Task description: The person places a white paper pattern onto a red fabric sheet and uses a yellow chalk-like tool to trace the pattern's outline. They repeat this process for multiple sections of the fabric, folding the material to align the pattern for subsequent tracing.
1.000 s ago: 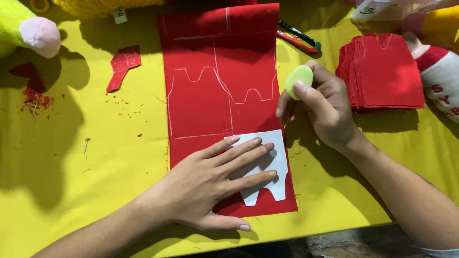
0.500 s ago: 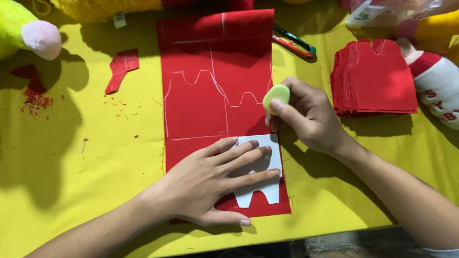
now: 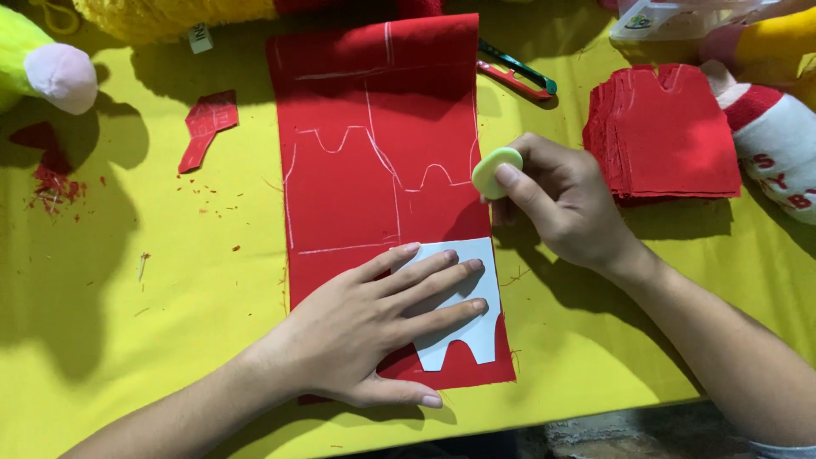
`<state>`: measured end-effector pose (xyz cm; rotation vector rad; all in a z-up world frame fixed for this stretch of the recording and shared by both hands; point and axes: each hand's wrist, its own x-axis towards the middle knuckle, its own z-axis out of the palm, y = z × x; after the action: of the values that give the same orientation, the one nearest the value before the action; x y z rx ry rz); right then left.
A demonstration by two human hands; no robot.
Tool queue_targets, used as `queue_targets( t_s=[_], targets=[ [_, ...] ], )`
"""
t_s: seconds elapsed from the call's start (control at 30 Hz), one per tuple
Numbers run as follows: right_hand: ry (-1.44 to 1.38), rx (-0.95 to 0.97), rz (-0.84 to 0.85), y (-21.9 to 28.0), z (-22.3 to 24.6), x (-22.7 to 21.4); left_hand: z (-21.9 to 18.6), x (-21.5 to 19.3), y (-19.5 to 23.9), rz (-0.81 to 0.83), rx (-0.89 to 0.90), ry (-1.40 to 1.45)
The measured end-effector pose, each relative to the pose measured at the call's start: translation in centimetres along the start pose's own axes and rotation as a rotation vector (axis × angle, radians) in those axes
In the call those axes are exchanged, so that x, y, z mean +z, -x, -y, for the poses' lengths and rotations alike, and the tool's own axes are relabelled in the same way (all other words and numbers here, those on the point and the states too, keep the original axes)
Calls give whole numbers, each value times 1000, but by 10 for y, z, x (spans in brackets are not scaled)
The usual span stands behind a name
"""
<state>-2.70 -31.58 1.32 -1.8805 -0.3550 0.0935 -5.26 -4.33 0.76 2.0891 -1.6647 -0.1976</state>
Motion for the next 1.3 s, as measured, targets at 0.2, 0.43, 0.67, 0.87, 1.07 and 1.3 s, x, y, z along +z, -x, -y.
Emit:
queue_targets(
  t_s=[0.2,0.43,0.67,0.87,1.07,1.3],
  targets=[
    [128,-61,95,-5,5,-10,-1,-2,-1,-3,5,11],
    [350,-297,334,-5,2,-23,-4,-3,-2,-19,-4,-28],
    [374,-326,301,0,13,-17,-4,1,-1,-20,0,-67],
    [443,-338,319,1,14,-14,-4,8,3,-5,-20,-101],
    [471,-356,329,2,13,-14,-4,9,3,-14,-16,-103],
    [532,-420,352,2,15,-14,-6,8,1,-34,-19,-101]
  ],
)
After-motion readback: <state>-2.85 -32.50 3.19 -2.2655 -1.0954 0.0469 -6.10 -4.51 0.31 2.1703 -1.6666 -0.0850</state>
